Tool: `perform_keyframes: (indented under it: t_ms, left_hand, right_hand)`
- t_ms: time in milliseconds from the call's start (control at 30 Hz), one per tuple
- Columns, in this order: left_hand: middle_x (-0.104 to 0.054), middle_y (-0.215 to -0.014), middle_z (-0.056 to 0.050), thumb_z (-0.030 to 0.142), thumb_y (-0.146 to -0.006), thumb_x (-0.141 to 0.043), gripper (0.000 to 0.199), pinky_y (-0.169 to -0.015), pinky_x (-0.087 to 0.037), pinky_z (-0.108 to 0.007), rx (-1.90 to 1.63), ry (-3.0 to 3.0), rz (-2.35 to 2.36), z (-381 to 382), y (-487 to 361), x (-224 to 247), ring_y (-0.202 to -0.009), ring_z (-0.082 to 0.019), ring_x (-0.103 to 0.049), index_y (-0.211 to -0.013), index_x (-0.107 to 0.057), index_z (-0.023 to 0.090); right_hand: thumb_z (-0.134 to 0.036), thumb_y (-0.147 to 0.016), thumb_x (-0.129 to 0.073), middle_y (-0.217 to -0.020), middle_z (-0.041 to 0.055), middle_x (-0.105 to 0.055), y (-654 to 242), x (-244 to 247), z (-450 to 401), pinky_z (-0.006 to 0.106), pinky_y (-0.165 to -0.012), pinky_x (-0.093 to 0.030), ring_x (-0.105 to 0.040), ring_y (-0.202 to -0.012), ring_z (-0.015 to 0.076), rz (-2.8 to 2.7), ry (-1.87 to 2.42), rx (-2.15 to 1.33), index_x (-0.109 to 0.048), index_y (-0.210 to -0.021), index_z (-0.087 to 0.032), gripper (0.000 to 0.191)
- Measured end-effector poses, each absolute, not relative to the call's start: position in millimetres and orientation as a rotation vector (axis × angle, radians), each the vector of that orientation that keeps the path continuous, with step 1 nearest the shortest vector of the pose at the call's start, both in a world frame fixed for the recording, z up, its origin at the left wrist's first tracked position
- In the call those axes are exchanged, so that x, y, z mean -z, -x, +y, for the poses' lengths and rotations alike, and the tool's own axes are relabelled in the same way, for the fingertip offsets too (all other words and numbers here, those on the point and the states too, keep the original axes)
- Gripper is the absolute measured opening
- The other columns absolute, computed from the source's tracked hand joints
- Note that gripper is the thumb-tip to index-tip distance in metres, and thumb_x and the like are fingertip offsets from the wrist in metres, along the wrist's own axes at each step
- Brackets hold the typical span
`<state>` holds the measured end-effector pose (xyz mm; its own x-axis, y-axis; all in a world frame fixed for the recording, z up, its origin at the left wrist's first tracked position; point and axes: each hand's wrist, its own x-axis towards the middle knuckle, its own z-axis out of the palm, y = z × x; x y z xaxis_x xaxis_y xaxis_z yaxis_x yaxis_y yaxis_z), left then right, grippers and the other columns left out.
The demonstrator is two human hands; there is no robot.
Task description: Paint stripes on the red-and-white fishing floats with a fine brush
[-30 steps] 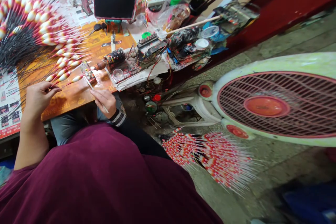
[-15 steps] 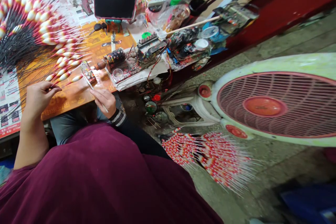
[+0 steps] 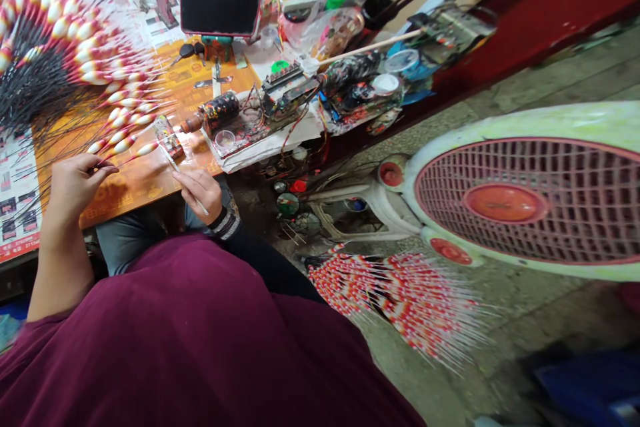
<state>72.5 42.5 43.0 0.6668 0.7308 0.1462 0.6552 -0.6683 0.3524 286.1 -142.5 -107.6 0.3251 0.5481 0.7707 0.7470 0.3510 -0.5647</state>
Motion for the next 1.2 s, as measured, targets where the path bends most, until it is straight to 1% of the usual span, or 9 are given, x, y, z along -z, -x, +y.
perform_keyframes:
  t_ms: [100, 233, 467, 667, 800, 867, 1067, 1200]
  left_hand:
    - [-0.075, -0.086, -0.006, 0.039, -0.092, -0.072, 0.02, -0.071, -0.041, -0.034, -0.408, -2.595, 1.138, 41, -73, -44, -0.078, -0.022, -0.067, -0.087, -0.081, 0.022]
    - [-0.076, -0.085, -0.005, 0.04, -0.091, -0.073, 0.02, -0.069, -0.04, -0.033, -0.404, -2.589, 1.172, 39, -73, -44, -0.075, -0.021, -0.064, -0.087, -0.081, 0.023]
    - [-0.077, -0.087, -0.006, 0.04, -0.091, -0.072, 0.02, -0.071, -0.041, -0.034, -0.411, -2.588, 1.18, 39, -72, -44, -0.077, -0.022, -0.066, -0.087, -0.081, 0.023]
    - [-0.075, -0.085, -0.005, 0.041, -0.092, -0.073, 0.019, -0.071, -0.043, -0.035, -0.407, -2.583, 1.164, 38, -73, -46, -0.076, -0.023, -0.066, -0.086, -0.08, 0.025]
    - [-0.072, -0.081, -0.005, 0.04, -0.091, -0.075, 0.018, -0.069, -0.042, -0.035, -0.417, -2.591, 1.149, 38, -77, -47, -0.075, -0.022, -0.064, -0.083, -0.078, 0.024]
    - [-0.072, -0.082, -0.005, 0.038, -0.091, -0.076, 0.017, -0.07, -0.041, -0.034, -0.421, -2.598, 1.138, 38, -80, -47, -0.076, -0.022, -0.064, -0.084, -0.078, 0.023]
    - [-0.071, -0.085, -0.006, 0.033, -0.094, -0.075, 0.016, -0.072, -0.039, -0.035, -0.385, -2.639, 1.115, 36, -88, -49, -0.08, -0.023, -0.064, -0.083, -0.072, 0.022]
    - [-0.07, -0.089, -0.006, 0.033, -0.097, -0.069, 0.016, -0.074, -0.04, -0.035, -0.356, -2.664, 1.091, 36, -78, -54, -0.085, -0.024, -0.063, -0.085, -0.07, 0.023]
  right_hand:
    - [-0.03, -0.109, -0.051, -0.12, 0.0113, -0.083, -287, 105, -143, 0.041, -0.099, -0.066, -0.079, -0.11, 0.022, -1.351, 1.278, 0.211, -0.074, -0.137, -0.022, 0.036]
    - [-0.036, -0.111, -0.047, -0.12, 0.0114, -0.083, -287, 106, -143, 0.042, -0.1, -0.066, -0.079, -0.11, 0.0226, -1.379, 1.375, 0.146, -0.076, -0.134, -0.023, 0.039]
    - [-0.031, -0.11, -0.048, -0.119, 0.0111, -0.083, -286, 105, -143, 0.041, -0.101, -0.065, -0.079, -0.11, 0.022, -1.377, 1.366, 0.168, -0.076, -0.134, -0.022, 0.038]
    - [-0.031, -0.11, -0.048, -0.122, 0.0117, -0.082, -286, 106, -143, 0.042, -0.102, -0.065, -0.079, -0.112, 0.0227, -1.373, 1.362, 0.17, -0.075, -0.136, -0.023, 0.039]
    - [-0.033, -0.11, -0.046, -0.122, 0.0112, -0.082, -285, 108, -143, 0.042, -0.104, -0.065, -0.079, -0.113, 0.023, -1.373, 1.397, 0.148, -0.075, -0.138, -0.024, 0.041]
    - [-0.034, -0.11, -0.046, -0.121, 0.0115, -0.082, -285, 110, -143, 0.043, -0.103, -0.066, -0.079, -0.112, 0.0232, -1.37, 1.411, 0.142, -0.075, -0.137, -0.024, 0.041]
    - [-0.031, -0.109, -0.048, -0.108, 0.0107, -0.084, -286, 113, -143, 0.041, -0.092, -0.069, -0.081, -0.1, 0.0215, -1.338, 1.409, 0.274, -0.079, -0.124, -0.022, 0.035]
    - [-0.028, -0.107, -0.052, -0.104, 0.0098, -0.084, -288, 113, -144, 0.04, -0.087, -0.069, -0.081, -0.095, 0.0208, -1.333, 1.345, 0.293, -0.078, -0.122, -0.021, 0.031]
